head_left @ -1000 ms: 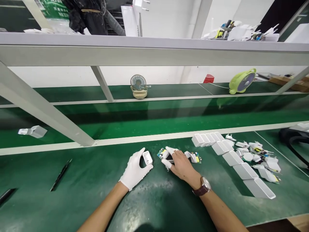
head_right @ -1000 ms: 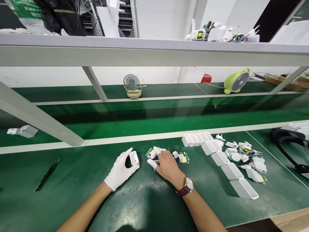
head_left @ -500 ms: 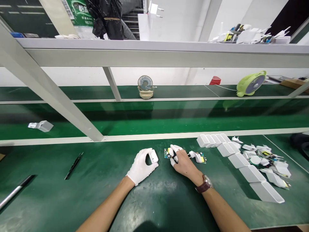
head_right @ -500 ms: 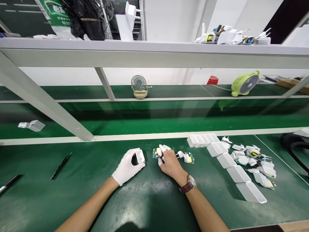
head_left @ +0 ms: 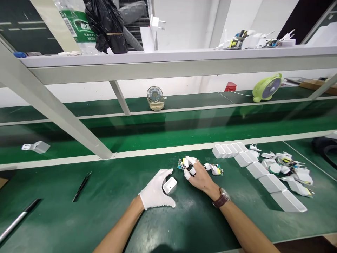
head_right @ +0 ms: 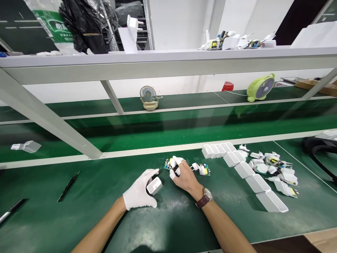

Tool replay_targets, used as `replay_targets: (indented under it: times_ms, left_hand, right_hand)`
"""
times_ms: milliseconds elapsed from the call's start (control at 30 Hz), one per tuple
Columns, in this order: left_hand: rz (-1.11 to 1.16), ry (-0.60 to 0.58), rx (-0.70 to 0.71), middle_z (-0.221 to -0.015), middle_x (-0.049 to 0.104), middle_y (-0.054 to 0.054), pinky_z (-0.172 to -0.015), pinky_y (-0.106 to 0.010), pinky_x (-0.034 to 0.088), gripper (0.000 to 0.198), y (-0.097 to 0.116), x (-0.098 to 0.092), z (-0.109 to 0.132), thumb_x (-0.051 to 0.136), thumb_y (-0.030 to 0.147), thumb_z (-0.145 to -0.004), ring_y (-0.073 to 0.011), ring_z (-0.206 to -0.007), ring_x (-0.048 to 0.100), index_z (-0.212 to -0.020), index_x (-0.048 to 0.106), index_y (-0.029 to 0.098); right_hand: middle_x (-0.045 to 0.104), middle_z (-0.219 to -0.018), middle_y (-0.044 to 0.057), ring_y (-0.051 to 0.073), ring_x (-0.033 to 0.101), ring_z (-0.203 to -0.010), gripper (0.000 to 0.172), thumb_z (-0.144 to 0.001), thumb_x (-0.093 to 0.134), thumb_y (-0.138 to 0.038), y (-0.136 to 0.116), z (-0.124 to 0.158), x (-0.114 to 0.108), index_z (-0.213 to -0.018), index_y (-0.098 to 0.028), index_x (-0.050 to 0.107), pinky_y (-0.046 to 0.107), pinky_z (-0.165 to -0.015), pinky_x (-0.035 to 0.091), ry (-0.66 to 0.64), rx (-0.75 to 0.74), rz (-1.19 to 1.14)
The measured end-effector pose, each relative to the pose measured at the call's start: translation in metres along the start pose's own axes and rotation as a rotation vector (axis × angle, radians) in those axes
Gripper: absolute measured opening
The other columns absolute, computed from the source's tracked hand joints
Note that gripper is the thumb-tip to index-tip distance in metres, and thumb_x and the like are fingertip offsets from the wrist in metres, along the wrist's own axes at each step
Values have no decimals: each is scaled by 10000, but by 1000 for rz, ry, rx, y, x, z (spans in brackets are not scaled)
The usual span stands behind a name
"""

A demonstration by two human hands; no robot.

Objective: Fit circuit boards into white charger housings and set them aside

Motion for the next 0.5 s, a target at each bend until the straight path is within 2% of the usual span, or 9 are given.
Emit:
replay_targets:
  times_ms: [67, 167, 233, 300, 400, 500]
  left_hand:
    - [1, -49, 15, -1423, 504, -91, -1086, -430, 453, 1041, 7, 5, -2, 886, 286, -528, -297, -1249, 549, -1458, 422, 257]
    - [-43, -98, -27, -1249, 636, -65, -1001, -430, 507, 781, 14, 15, -6, 862, 282, -584, -276, -1100, 632, -1303, 558, 243]
    - [-95, -2, -12, -1096, 673, -51, -952, -444, 522, 618, 18, 13, -8, 871, 278, -560, -278, -1013, 641, -1123, 622, 226]
    - [-125, 171, 28, -1037, 663, -52, -943, -451, 519, 500, 20, 3, -9, 853, 254, -572, -282, -1009, 628, -1012, 618, 220]
    - [-102, 351, 25, -1111, 642, -74, -944, -437, 527, 496, 10, -10, -6, 810, 214, -637, -269, -1056, 630, -1077, 582, 216]
    - [-130, 402, 6, -1115, 652, -87, -931, -429, 539, 477, 0, -14, -6, 784, 224, -694, -260, -1036, 652, -1121, 570, 214]
  right_hand:
    - [601, -1283, 146, 283, 588, -1210, 612, -864, 571, -230, 1, 0, -2, -1453, -164, 418, 482, -1044, 500, 20, 46, -77]
    - [602, -1277, 132, 271, 608, -1178, 597, -858, 592, -233, -6, 0, -9, -1435, -190, 443, 466, -1031, 515, 49, 30, -159]
    - [589, -1289, 134, 265, 598, -1194, 569, -880, 582, -226, -16, 0, -15, -1434, -202, 455, 451, -1035, 516, 66, -28, -191]
    - [575, -1294, 138, 262, 589, -1203, 565, -897, 577, -206, -28, 2, -22, -1446, -215, 447, 446, -1032, 519, 96, -112, -217]
    - [558, -1289, 140, 263, 590, -1191, 600, -890, 591, -137, -48, 7, -29, -1460, -236, 432, 458, -1014, 529, 125, -271, -251]
    - [538, -1297, 153, 268, 589, -1175, 646, -863, 613, -77, -61, 14, -26, -1463, -235, 431, 462, -984, 543, 84, -379, -244]
Point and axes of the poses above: each hand's wrist, its own z-axis away from the middle knuckle, its own x-axis out of the palm, y = z × x, the point moved 7 cm from there along -z, towards the middle knuckle
